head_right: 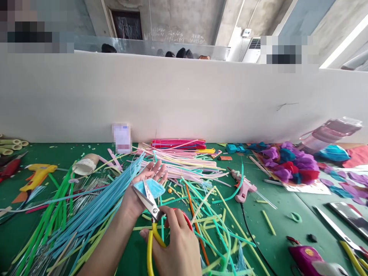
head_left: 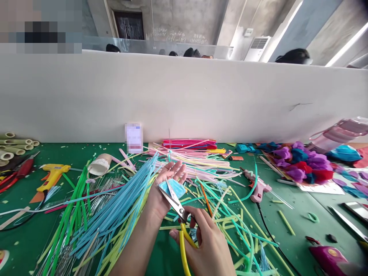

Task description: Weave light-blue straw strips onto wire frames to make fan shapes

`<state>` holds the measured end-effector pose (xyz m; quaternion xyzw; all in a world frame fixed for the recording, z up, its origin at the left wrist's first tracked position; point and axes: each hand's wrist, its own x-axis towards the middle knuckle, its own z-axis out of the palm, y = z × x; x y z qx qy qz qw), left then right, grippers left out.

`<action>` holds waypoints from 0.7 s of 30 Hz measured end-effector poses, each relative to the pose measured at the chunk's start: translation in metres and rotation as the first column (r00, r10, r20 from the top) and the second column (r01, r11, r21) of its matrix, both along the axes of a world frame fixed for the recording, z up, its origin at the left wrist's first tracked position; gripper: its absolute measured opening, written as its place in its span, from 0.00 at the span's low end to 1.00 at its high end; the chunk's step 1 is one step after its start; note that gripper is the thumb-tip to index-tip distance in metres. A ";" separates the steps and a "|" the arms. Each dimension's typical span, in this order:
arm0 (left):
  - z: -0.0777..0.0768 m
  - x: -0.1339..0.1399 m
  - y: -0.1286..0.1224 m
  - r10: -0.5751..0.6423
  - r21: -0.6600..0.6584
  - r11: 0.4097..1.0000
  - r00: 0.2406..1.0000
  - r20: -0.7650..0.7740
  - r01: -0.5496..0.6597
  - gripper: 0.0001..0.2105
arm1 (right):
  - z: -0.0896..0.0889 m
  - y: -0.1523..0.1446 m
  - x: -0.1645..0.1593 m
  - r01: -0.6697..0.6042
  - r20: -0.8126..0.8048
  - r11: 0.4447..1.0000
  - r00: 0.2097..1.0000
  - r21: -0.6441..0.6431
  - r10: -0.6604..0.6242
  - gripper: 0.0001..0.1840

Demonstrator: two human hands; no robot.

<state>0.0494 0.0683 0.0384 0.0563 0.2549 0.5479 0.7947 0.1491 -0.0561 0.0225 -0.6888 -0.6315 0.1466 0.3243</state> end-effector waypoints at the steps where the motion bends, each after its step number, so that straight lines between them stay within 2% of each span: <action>1: -0.001 0.001 -0.001 0.008 0.001 1.000 1.000 0.016 -0.008 0.11 | 0.000 0.000 -0.001 -0.001 0.008 1.000 1.000 0.006 0.001 0.19; 7: 0.001 0.004 -0.004 -0.016 0.013 1.000 0.998 0.067 0.015 0.10 | 0.003 0.001 -0.002 -0.024 0.089 0.998 0.996 0.060 0.019 0.18; 13: -0.006 0.002 -0.003 -0.004 0.042 0.999 0.999 0.053 0.002 0.10 | 0.004 0.001 -0.001 -0.045 0.212 0.990 0.977 0.133 0.016 0.19; 21: 0.003 -0.002 -0.001 0.025 0.000 1.000 1.000 0.018 -0.025 0.10 | 0.011 0.006 -0.004 -0.135 0.248 0.984 0.963 0.117 0.103 0.20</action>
